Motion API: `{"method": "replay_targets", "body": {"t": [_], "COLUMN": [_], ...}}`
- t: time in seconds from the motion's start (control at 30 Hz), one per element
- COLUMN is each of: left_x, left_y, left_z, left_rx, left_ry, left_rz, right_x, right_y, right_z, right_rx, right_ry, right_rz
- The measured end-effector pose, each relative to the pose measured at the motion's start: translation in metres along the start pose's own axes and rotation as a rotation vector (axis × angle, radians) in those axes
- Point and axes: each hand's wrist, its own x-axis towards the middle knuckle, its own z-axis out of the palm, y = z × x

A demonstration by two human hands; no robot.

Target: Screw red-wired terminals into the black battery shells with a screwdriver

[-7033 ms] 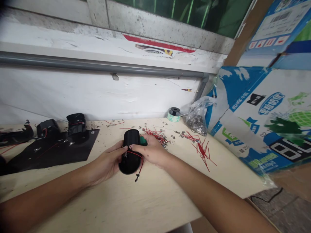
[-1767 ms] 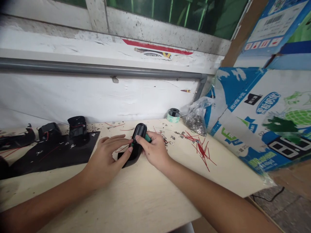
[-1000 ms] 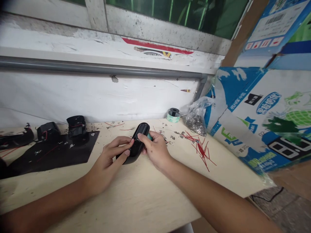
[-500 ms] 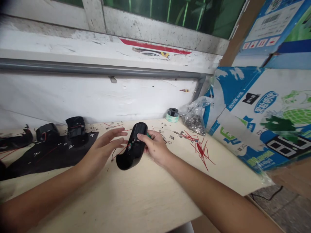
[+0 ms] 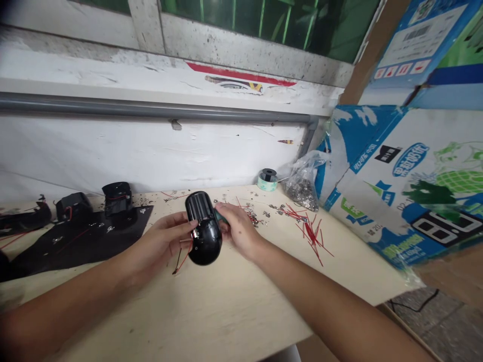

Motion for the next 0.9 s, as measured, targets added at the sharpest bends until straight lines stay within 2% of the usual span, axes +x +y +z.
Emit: {"method": "replay_targets", "body": {"t": [0.1,0.2,0.3,0.37,0.5,0.6,0.7,0.8,0.9], "left_x": [0.005,0.010,0.013,0.015,0.020,0.021,0.018,0.016,0.018], "left_y": [0.001,0.002,0.002,0.002,-0.001,-0.004,-0.005,-0.006,-0.009], "left_z": [-0.002,-0.006,-0.010,-0.014,-0.024,-0.030,-0.031,-0.031,-0.035], "left_rx": [-0.102,-0.211,-0.219,-0.182,0.054,0.300,0.504,0.698,0.838], "left_ry": [0.169,0.296,0.317,0.336,0.458,0.450,0.430,0.422,0.420], "left_rz": [0.024,-0.008,-0.026,-0.016,0.080,0.078,0.082,0.089,0.074], "right_x": [0.000,-0.007,-0.015,-0.016,-0.005,0.002,0.002,0.000,0.001], "right_y": [-0.005,-0.007,-0.004,-0.004,-0.013,-0.022,-0.023,-0.018,-0.014], "right_z": [-0.002,0.001,0.005,0.004,-0.013,-0.027,-0.031,-0.030,-0.030], "right_rx": [-0.039,-0.193,-0.400,-0.513,-0.790,-1.125,-1.335,-1.436,-1.371], "right_ry": [0.037,-0.005,-0.052,-0.050,0.122,0.114,0.038,0.000,-0.007], "right_rz": [0.006,-0.101,-0.250,-0.296,-0.340,-0.234,-0.174,-0.195,-0.209]}}
